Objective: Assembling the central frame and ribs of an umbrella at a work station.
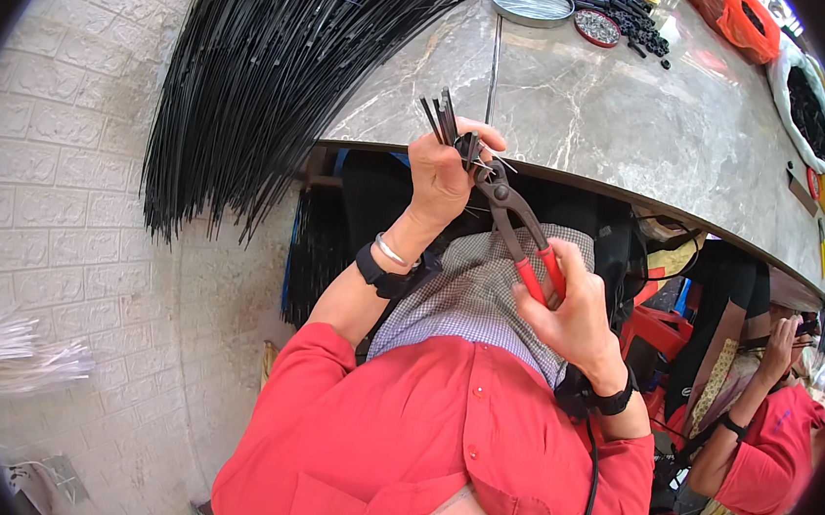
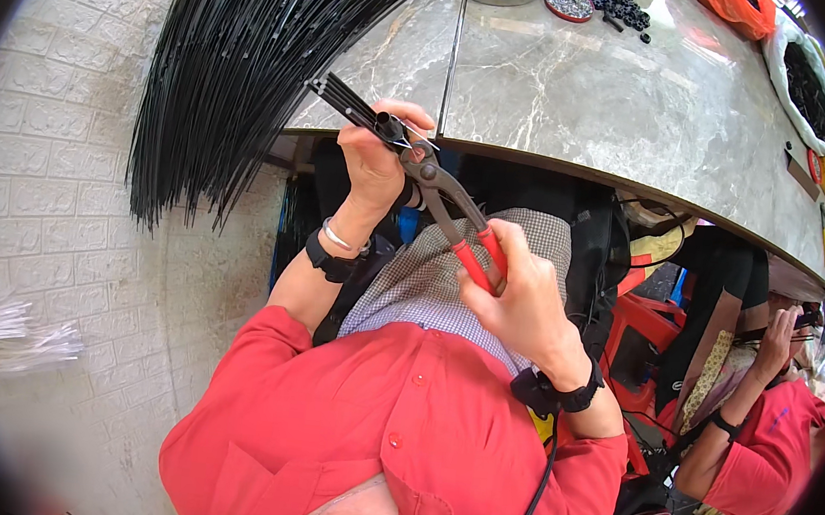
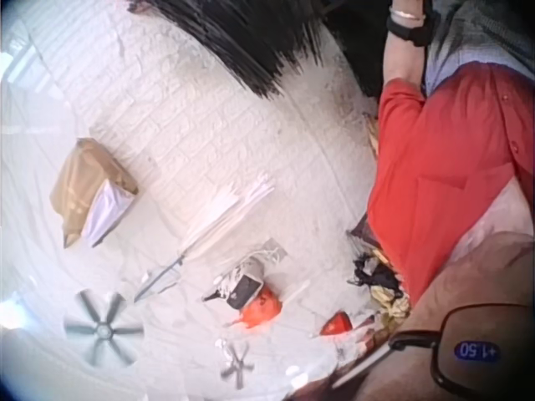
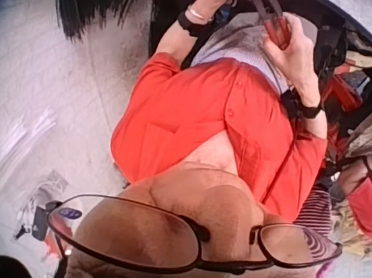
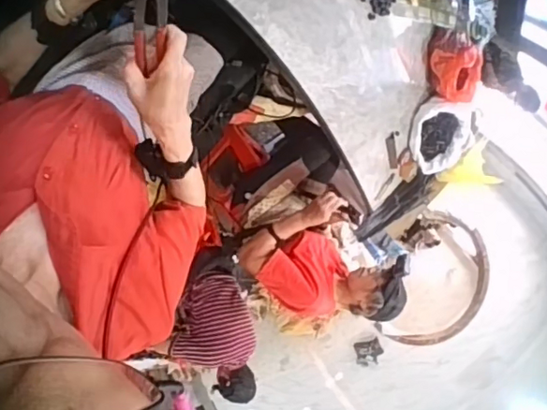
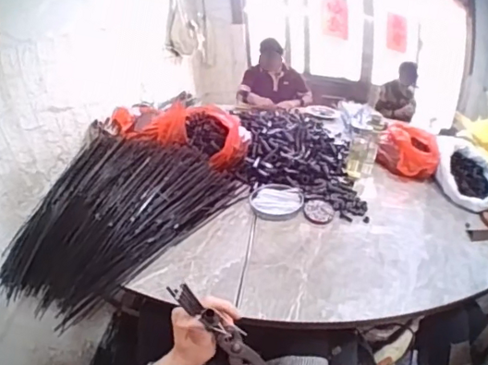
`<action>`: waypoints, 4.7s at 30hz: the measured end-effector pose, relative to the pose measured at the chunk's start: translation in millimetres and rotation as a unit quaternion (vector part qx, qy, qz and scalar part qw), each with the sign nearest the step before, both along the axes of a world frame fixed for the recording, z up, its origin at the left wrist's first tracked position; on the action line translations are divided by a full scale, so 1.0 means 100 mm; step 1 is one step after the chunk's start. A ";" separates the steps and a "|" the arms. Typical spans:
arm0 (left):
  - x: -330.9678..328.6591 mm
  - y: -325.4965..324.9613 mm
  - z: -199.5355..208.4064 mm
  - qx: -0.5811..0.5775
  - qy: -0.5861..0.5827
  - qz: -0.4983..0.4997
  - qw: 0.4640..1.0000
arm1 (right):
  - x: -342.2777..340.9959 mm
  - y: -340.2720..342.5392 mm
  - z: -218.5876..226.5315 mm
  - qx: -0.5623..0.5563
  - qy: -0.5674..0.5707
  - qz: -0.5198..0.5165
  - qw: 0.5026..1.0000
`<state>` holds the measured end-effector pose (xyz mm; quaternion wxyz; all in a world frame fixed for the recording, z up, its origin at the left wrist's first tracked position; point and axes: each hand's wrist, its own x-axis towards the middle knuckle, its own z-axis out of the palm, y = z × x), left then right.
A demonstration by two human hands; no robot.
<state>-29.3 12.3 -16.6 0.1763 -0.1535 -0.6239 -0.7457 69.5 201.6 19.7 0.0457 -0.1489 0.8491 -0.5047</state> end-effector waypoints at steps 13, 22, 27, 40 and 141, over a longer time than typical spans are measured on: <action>-0.04 -0.04 -0.09 0.003 0.005 -0.014 1.000 | 0.05 -0.04 0.09 0.041 0.037 0.068 0.996; -0.04 -0.04 -0.12 0.057 0.028 -0.034 0.997 | 0.08 -0.08 0.04 0.096 0.074 0.047 0.992; -0.05 -0.01 -0.11 -0.022 0.030 0.005 0.999 | 0.09 -0.08 0.01 0.108 0.087 0.042 0.989; -0.04 -0.05 -0.06 0.015 0.005 -0.074 0.997 | 0.00 0.03 0.02 -0.092 -0.173 0.109 0.975; -0.01 -0.17 -0.01 -0.042 -0.082 -0.096 0.991 | 0.00 0.10 0.29 -0.286 -0.369 0.157 0.870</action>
